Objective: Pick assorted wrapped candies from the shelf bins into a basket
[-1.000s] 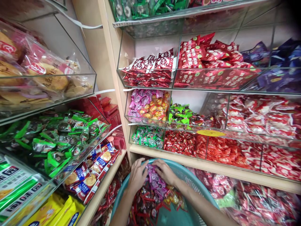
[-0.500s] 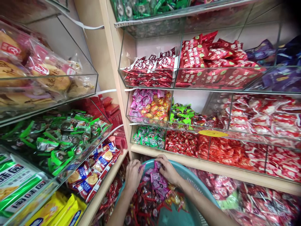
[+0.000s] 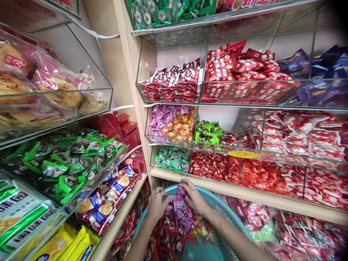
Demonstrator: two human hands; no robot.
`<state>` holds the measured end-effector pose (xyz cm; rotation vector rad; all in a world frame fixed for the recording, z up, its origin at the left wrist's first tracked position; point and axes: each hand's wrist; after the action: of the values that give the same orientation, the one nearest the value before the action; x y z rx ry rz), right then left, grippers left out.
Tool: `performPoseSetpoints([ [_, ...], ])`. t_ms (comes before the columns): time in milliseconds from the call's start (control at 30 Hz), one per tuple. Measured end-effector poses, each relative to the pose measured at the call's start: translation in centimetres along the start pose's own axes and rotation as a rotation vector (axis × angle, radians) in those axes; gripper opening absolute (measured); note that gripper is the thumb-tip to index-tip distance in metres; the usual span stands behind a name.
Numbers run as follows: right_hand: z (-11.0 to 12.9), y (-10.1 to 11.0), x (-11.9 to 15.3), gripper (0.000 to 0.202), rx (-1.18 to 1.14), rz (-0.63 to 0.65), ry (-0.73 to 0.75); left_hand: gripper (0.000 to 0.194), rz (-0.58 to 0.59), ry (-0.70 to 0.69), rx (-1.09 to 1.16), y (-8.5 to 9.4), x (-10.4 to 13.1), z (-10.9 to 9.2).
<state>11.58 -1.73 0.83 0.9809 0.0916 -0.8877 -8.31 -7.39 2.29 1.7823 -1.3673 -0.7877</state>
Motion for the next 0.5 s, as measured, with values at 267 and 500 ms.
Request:
performPoseSetpoints([
  [267, 0.1, 0.5, 0.2, 0.056, 0.177, 0.053, 0.031, 0.051, -0.07, 0.024, 0.121, -1.1, -0.8, -0.2],
  [500, 1.2, 0.6, 0.2, 0.036, 0.292, 0.101, 0.05, 0.051, -0.074, 0.007, 0.087, -1.3, -0.1, 0.0],
])
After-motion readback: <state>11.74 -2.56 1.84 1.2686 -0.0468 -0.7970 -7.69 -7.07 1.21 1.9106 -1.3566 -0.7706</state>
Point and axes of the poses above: each hand's wrist, its own x-axis away from the middle knuckle, its own y-axis out of the back of the hand, z = x × y, and after that the axes turned 12 degrees about y, right-handed
